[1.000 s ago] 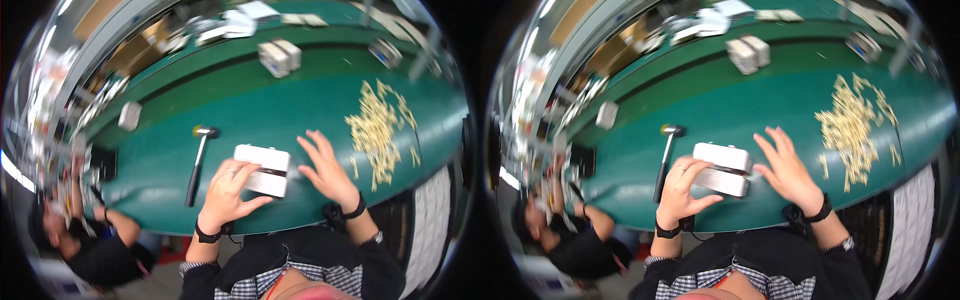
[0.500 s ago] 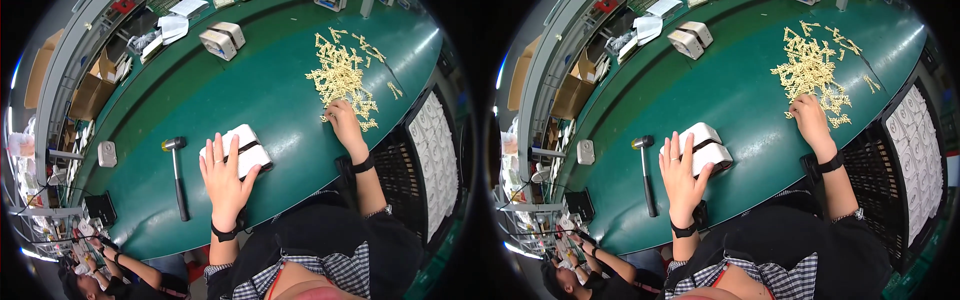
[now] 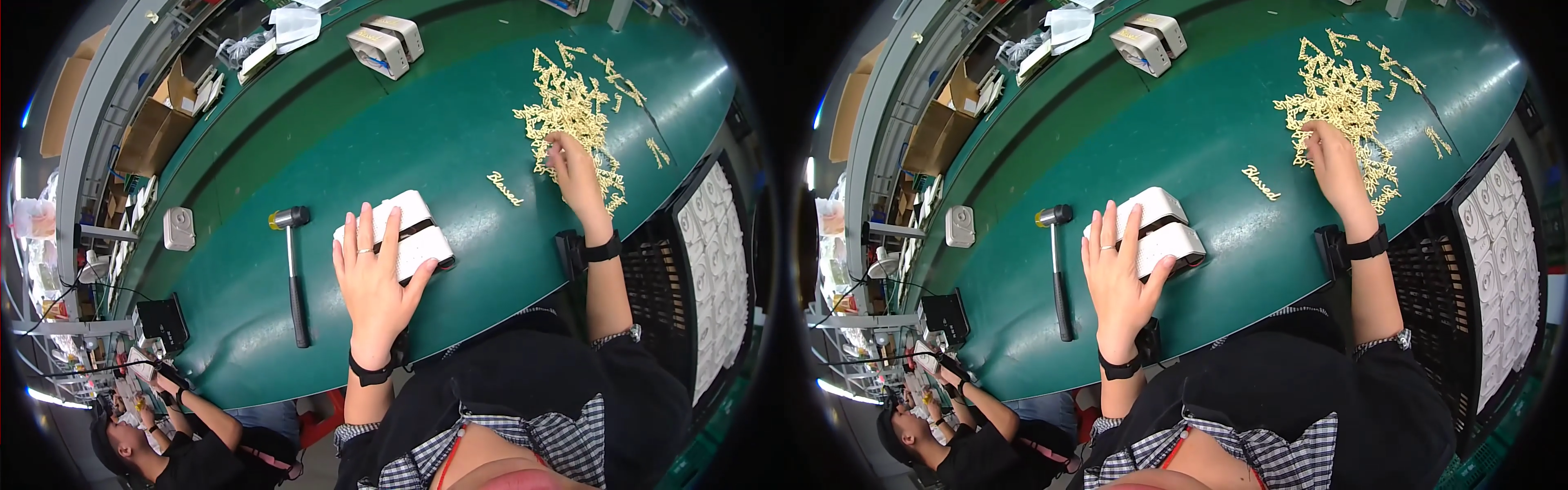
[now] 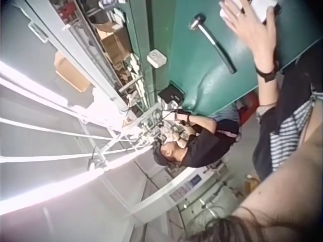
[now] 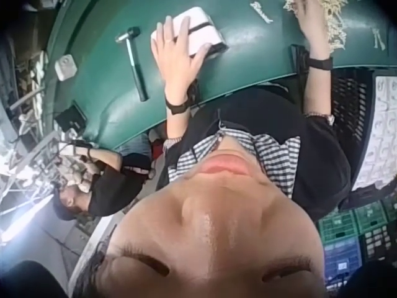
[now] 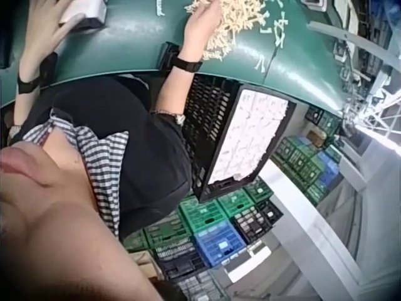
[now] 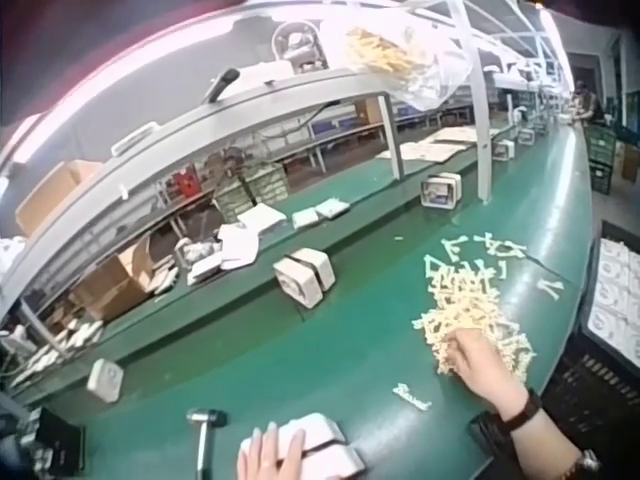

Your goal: Assemble small metal components into white plastic cases using a rubber mallet on an electronics factory floor.

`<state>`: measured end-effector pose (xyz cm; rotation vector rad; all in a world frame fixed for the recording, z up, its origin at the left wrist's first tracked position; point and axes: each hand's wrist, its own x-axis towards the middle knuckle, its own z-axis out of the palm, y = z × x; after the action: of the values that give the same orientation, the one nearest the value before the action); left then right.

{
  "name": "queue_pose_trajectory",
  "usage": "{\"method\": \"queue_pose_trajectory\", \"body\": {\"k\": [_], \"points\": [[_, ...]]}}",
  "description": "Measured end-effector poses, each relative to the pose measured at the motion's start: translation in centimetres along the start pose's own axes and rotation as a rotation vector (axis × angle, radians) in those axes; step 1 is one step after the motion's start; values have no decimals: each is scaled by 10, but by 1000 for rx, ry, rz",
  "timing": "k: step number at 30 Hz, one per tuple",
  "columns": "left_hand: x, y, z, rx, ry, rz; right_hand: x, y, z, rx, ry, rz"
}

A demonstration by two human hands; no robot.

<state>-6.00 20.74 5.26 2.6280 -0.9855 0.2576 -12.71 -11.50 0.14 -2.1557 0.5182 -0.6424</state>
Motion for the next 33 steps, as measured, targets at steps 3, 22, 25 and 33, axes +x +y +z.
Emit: {"method": "queue_pose_trajectory", "body": {"k": [3, 22, 25, 33], "points": [[1, 0, 1, -4, -2, -7, -11, -8, 9, -85, -77, 25], [20, -14, -49, -420, 150, 388, -5, -150, 49, 590, -898, -21], [33, -29, -43, -415, 146, 468, -10, -151, 61, 782, -835, -67], [38, -60, -20, -556, 51, 215, 4, -35, 19, -301, -163, -84]]}}
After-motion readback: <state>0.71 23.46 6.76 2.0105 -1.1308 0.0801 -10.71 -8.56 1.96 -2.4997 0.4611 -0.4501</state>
